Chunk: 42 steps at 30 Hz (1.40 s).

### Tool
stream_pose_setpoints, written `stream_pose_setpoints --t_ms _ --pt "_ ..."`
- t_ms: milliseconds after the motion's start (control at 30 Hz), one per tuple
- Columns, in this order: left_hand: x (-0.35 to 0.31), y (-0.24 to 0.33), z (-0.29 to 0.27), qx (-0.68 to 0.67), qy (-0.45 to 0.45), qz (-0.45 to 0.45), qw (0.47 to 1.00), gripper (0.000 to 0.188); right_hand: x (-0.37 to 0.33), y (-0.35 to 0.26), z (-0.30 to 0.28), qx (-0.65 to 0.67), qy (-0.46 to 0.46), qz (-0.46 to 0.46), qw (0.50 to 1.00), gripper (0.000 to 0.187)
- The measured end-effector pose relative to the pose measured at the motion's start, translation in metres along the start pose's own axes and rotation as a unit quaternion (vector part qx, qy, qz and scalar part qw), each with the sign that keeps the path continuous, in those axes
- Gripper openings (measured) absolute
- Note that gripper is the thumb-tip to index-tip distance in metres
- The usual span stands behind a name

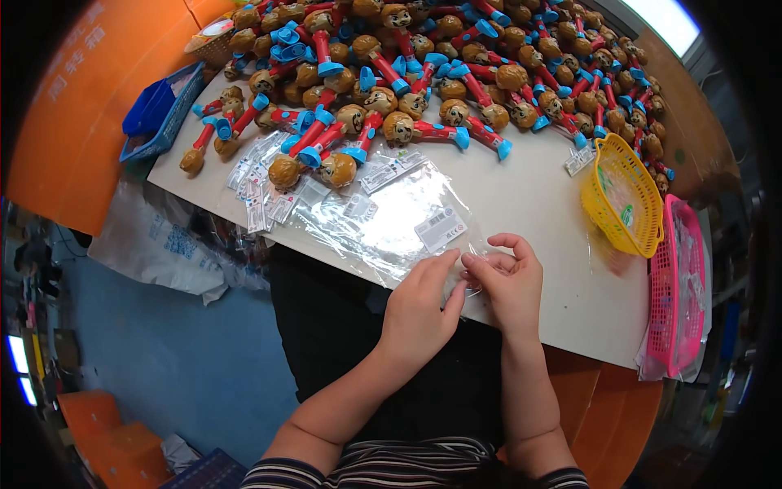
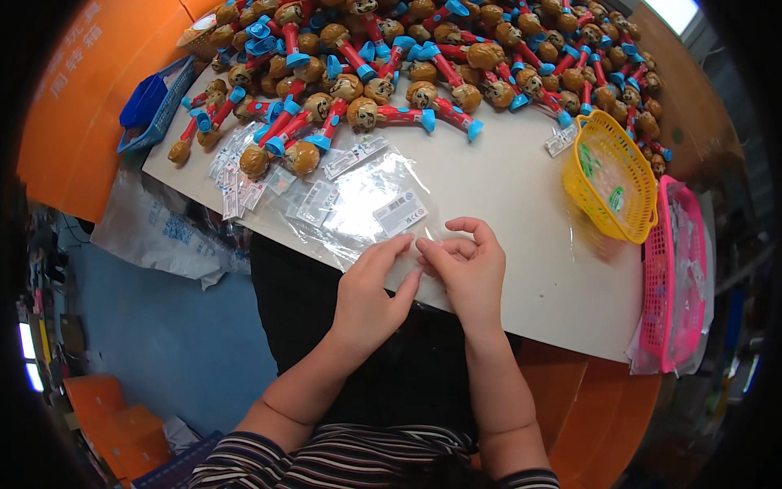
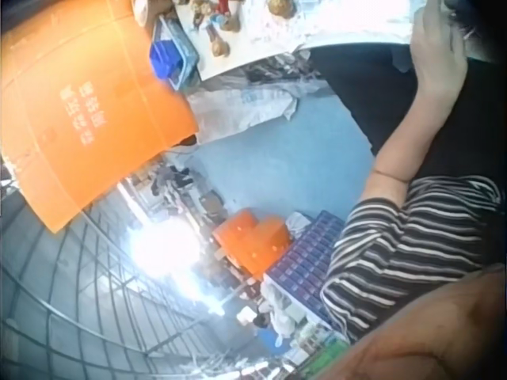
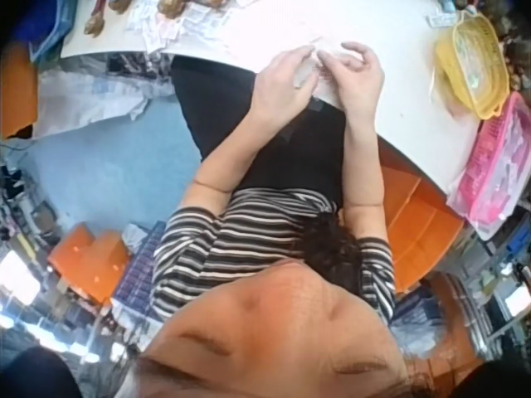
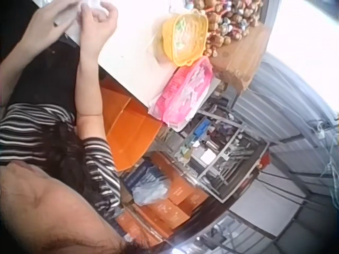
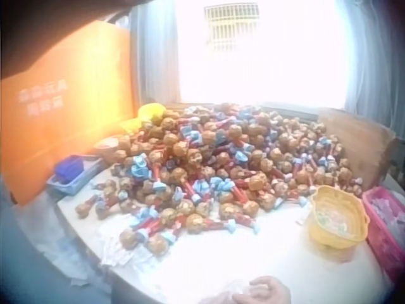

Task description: Packing small toy figures into individual plastic adhesive bags.

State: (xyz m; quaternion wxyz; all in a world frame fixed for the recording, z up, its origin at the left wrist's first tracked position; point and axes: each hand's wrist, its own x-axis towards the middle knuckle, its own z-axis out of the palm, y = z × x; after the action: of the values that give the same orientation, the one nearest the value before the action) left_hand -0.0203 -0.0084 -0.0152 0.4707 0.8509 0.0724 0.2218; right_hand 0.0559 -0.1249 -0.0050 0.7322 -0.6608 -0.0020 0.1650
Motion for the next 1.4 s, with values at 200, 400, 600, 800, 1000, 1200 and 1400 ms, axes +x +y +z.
stream_pose_setpoints --t_ms 200,400,600,800,1000,1200,1400 --pt "-0.001 0.002 -0.002 0.078 0.003 0.028 0.997 0.039 -0.001 -0.005 -0.001 -0.025 -0.029 0.023 0.999 0.038" --pt "-0.003 -0.01 0.003 0.182 0.06 0.088 0.977 0.032 0.043 -0.042 -0.011 -0.201 -0.052 -0.054 0.977 0.045" --pt "-0.001 -0.015 0.017 0.186 0.059 0.104 0.975 0.026 0.165 -0.026 -0.026 -0.551 0.082 -0.293 0.777 0.044" --pt "-0.001 -0.013 0.015 0.134 0.065 0.109 0.983 0.021 0.138 -0.033 -0.035 -0.579 -0.005 -0.168 0.798 0.031" --pt "0.007 -0.013 0.014 0.08 0.031 0.067 0.994 0.016 0.016 -0.076 -0.054 -0.211 -0.192 0.002 0.959 0.017" --pt "0.024 0.001 0.019 0.006 0.037 0.018 0.999 0.014 -0.039 -0.034 -0.077 -0.37 -0.127 -0.191 0.9 0.022" --pt "0.026 -0.005 0.017 0.052 0.032 0.051 0.997 0.011 -0.044 -0.012 -0.079 -0.478 -0.024 -0.331 0.814 0.034"
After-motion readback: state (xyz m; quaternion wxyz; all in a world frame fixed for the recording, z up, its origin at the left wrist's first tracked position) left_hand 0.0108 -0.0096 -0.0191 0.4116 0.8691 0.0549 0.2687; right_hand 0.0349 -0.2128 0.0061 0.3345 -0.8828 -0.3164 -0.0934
